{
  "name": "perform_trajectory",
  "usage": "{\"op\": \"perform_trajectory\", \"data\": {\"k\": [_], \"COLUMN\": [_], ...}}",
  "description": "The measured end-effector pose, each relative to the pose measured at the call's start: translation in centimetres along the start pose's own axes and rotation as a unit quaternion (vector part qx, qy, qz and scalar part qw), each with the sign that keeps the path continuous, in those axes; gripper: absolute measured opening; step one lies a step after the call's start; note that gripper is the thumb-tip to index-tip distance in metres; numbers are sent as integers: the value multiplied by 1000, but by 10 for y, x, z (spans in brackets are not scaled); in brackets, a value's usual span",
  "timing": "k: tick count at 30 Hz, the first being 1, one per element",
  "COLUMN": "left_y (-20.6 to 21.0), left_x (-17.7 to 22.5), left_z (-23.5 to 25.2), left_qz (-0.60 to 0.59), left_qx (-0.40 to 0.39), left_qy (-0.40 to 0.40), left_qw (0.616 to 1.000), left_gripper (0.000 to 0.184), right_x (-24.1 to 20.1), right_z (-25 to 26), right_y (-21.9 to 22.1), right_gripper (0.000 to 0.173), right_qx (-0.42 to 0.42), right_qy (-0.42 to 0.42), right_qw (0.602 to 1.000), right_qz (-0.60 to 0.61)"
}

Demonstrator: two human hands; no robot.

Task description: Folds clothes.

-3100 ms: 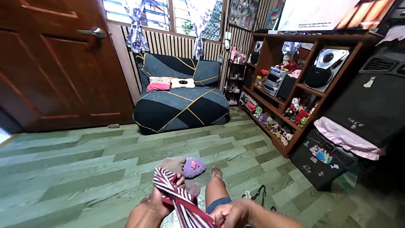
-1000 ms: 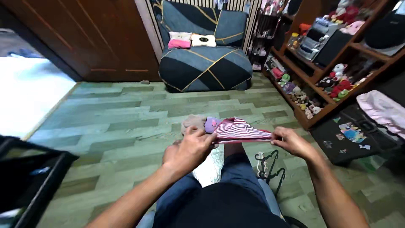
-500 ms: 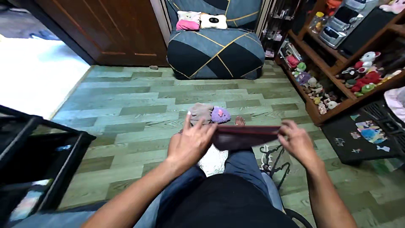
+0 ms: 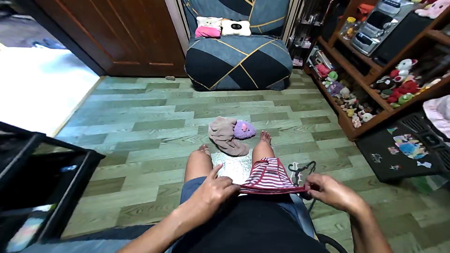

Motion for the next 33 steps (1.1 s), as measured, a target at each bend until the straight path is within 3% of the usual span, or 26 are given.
{"op": "perform_trajectory", "data": {"k": [4,7,10,13,15,18,21,23,26,29,31,33], "left_y": [1,7,22,58,91,133,141,132,106,85,76,73], "left_x": [-8,-26,-47,-48,-35,-15,-7,-6,3,13,16,13], "left_z": [11,35,61,89,105,121,135,135,130,126,121,115], "left_qz": [-14,-15,-44,-71,-94,-77,-92,-183,-385,-512,-533,-524], "left_qx": [-18,-66,-230,-285,-251,-223,-209,-157,-18,66,107,143], "left_qy": [-11,-82,-230,-310,-291,-241,-222,-245,-334,-388,-403,-420], "left_qw": [1000,994,945,904,918,942,948,939,860,764,736,727], "left_gripper": [21,20,29,54,62,55,44,39,30,24,20,27], "right_x": [16,39,62,81,77,63,55,51,34,3,-17,-35], "right_z": [27,64,103,127,127,111,89,80,78,88,100,110], "right_y": [1,0,12,36,49,58,66,74,83,83,81,78], "right_gripper": [16,30,38,40,42,41,29,24,47,77,81,75], "right_qx": [22,75,107,135,181,246,302,327,361,321,324,371], "right_qy": [22,38,74,57,25,13,35,40,28,-11,-58,-90], "right_qw": [999,996,991,987,973,946,910,876,816,781,747,707], "right_qz": [21,12,10,68,139,209,281,352,451,536,577,595]}}
Point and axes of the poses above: each hand's wrist, its own z-axis towards the middle knuckle, its own y-axis out of the palm, x = y × z, the point moved 1 cm from there along z, towards the middle knuckle, and after that the axes turned 7 degrees about -y, right-handed, at the moved point
